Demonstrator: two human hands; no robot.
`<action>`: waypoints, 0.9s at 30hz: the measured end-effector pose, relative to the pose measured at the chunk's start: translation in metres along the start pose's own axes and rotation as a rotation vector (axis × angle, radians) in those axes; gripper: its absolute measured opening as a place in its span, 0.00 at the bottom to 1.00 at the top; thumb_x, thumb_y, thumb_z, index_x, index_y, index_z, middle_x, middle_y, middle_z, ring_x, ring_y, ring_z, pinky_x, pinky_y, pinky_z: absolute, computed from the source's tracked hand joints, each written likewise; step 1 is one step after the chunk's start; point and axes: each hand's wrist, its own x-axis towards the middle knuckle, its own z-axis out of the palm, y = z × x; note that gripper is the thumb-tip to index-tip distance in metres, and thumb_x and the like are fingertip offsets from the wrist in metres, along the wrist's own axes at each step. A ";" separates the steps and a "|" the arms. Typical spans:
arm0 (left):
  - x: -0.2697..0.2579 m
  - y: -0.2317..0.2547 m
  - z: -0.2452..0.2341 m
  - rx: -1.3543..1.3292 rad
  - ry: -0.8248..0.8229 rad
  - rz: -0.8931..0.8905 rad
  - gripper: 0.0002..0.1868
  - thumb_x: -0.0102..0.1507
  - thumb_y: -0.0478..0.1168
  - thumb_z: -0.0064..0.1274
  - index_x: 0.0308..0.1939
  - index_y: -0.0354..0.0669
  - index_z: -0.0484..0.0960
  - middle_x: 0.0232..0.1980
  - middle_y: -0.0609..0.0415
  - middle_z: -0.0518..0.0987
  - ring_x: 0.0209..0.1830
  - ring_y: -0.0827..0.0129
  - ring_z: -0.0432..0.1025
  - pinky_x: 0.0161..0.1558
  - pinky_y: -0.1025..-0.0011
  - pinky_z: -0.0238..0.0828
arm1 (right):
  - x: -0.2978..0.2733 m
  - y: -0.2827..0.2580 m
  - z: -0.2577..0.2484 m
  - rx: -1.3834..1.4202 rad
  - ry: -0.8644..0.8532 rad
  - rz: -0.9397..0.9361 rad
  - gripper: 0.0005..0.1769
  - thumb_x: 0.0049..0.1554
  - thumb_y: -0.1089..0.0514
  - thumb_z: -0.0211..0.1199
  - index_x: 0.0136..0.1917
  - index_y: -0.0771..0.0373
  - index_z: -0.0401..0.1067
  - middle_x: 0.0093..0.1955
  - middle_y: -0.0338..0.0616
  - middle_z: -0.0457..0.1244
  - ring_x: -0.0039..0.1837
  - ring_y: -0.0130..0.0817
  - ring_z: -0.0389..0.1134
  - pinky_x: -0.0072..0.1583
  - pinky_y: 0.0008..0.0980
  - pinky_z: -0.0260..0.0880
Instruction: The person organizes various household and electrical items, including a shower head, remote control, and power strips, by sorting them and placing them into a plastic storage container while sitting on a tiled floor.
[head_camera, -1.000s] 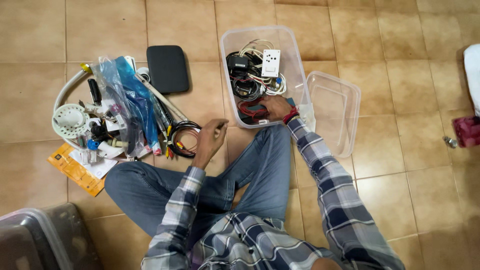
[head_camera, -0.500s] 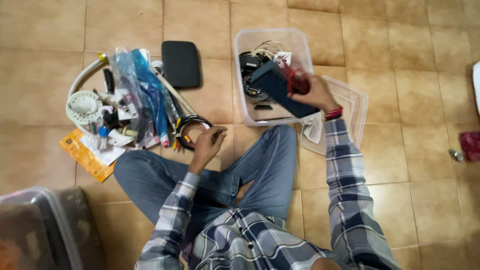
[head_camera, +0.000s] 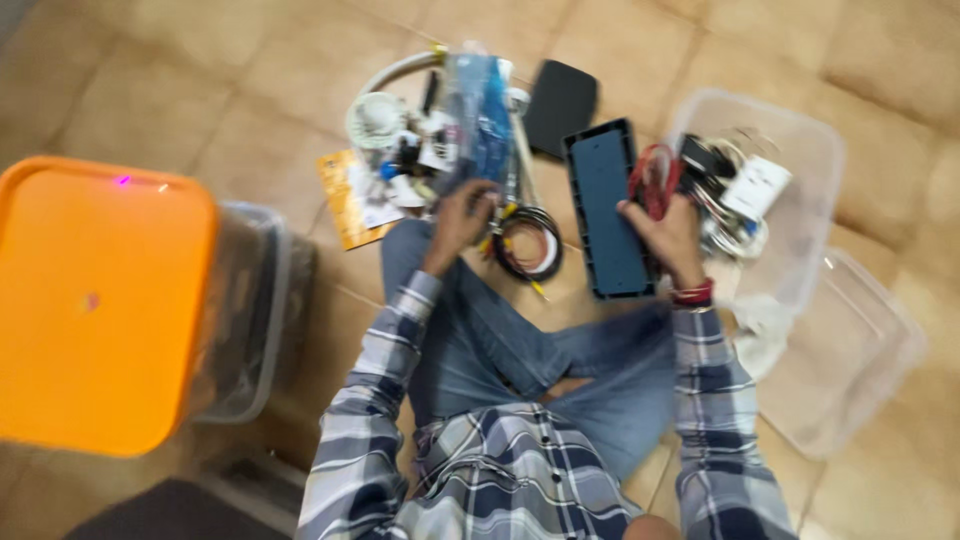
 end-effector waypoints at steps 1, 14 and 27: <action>-0.004 -0.001 0.003 -0.056 -0.048 -0.013 0.17 0.68 0.47 0.53 0.55 0.41 0.83 0.48 0.45 0.86 0.47 0.62 0.82 0.51 0.65 0.77 | 0.007 -0.013 0.015 0.041 0.020 -0.113 0.26 0.58 0.43 0.74 0.48 0.70 0.74 0.41 0.56 0.68 0.43 0.43 0.68 0.48 0.42 0.69; 0.007 -0.059 -0.126 -0.007 0.406 -0.178 0.68 0.63 0.68 0.57 0.80 0.30 0.26 0.81 0.24 0.42 0.82 0.40 0.40 0.79 0.58 0.37 | 0.070 -0.267 0.244 0.606 -0.178 -0.542 0.28 0.56 0.38 0.71 0.52 0.65 0.75 0.44 0.47 0.71 0.43 0.33 0.70 0.47 0.37 0.70; -0.087 -0.179 -0.160 -0.699 0.220 -0.530 0.38 0.55 0.41 0.71 0.66 0.34 0.74 0.58 0.49 0.80 0.56 0.67 0.75 0.59 0.70 0.72 | 0.089 -0.211 0.464 0.636 -0.823 -0.408 0.34 0.69 0.35 0.51 0.52 0.70 0.77 0.42 0.37 0.66 0.46 0.26 0.64 0.49 0.30 0.66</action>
